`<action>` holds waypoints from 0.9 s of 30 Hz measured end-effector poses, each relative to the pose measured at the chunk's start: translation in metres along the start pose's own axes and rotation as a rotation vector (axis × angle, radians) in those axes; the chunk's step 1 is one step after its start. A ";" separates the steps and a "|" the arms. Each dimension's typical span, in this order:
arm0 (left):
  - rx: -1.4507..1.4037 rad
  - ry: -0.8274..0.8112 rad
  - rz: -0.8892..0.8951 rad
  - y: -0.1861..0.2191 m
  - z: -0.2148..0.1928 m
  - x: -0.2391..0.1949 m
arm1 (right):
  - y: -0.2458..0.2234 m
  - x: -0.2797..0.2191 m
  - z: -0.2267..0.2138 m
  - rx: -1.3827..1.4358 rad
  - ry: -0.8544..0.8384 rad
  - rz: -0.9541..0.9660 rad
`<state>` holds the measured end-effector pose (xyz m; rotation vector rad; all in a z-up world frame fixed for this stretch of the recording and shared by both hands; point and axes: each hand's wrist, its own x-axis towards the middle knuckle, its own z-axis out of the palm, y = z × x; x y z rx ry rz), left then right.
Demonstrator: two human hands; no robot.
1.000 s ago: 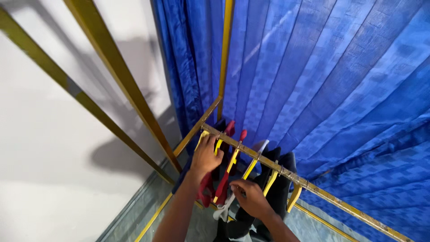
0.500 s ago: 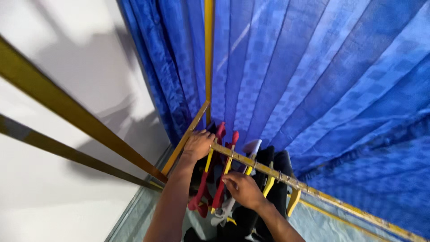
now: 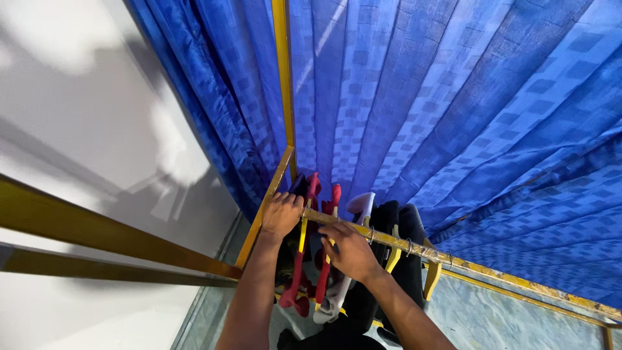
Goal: The person picks up shirts from a pile on the floor, places each on a yellow hanger, and hangs them on a gold clothing rack. The person repeats this process for several shirts of different colors.
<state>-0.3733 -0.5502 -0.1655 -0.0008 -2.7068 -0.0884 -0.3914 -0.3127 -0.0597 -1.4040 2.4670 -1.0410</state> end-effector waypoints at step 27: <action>-0.031 -0.092 -0.008 -0.005 -0.003 0.002 | 0.003 0.041 0.023 -0.409 -0.152 -0.052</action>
